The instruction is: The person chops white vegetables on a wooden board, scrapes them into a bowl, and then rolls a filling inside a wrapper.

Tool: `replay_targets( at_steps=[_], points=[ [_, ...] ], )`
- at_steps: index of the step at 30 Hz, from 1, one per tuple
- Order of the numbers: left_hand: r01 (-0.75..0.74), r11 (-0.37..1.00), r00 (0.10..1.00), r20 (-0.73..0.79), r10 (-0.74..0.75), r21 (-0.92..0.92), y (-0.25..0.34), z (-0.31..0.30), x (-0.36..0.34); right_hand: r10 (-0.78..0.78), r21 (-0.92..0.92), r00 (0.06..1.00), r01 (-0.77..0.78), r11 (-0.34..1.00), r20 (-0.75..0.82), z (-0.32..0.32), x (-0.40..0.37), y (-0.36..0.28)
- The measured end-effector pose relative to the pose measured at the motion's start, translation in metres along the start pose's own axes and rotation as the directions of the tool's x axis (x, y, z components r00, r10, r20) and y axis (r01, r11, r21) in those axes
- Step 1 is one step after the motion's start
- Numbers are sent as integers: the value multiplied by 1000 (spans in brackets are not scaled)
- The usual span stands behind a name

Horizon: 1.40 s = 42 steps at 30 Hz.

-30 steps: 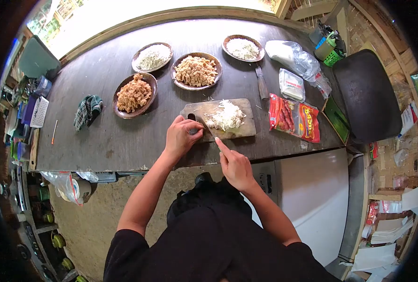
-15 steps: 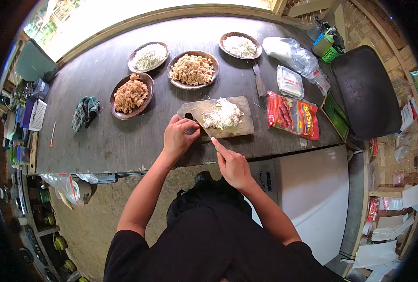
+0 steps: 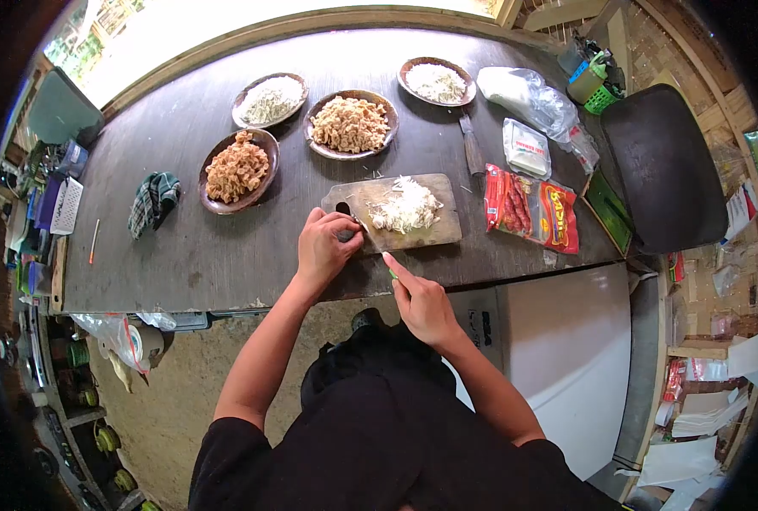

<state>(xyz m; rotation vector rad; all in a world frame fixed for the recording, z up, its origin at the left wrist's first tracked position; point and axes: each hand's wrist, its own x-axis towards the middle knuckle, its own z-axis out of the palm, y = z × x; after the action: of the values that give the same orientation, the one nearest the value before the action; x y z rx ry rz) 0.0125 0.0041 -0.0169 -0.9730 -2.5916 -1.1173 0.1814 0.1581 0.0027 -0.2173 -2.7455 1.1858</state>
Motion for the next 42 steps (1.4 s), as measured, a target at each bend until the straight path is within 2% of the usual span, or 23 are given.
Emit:
replay_targets(
  at_steps=[3, 6, 8, 12, 20, 26, 29, 32, 42],
  points=[
    [24, 1000, 1000, 11, -23, -20, 1, -1, 1, 13, -32, 1000, -12, 999, 11, -1, 5, 2],
    [13, 1000, 1000, -12, -13, -7, 2, -1, 1, -41, -79, 999, 39, 996, -17, 2, 7, 6],
    [10, 1000, 1000, -13, -10, 27, 3, -1, 0, 16, -108, 1000, -15, 994, 15, -1, 5, 2],
    [23, 1000, 1000, -13, -23, 17, 4, -2, 0, 29, -111, 1000, -29, 993, 5, -7, 1, 1],
    [-5, 1000, 999, -35, 6, 17, 1, 2, -2, -7, 110, 1000, 7, 994, 5, -1, 0, 8],
    [4, 1000, 999, -33, -3, 24, 3, 1, -1, 19, -55, 1000, -19, 998, 12, -4, 5, 2],
    [26, 999, 999, -30, -26, 25, 8, -2, -2, 36, -73, 999, -37, 997, -10, -6, 3, 0],
    [31, 998, 999, -40, -28, 56, 6, 0, -3, -49, -49, 999, 48, 998, -17, -3, -1, 8],
    [16, 1000, 999, -53, -15, 26, 5, 2, -3, -11, 10, 1000, 11, 1000, 13, 2, 3, 8]
  ],
)
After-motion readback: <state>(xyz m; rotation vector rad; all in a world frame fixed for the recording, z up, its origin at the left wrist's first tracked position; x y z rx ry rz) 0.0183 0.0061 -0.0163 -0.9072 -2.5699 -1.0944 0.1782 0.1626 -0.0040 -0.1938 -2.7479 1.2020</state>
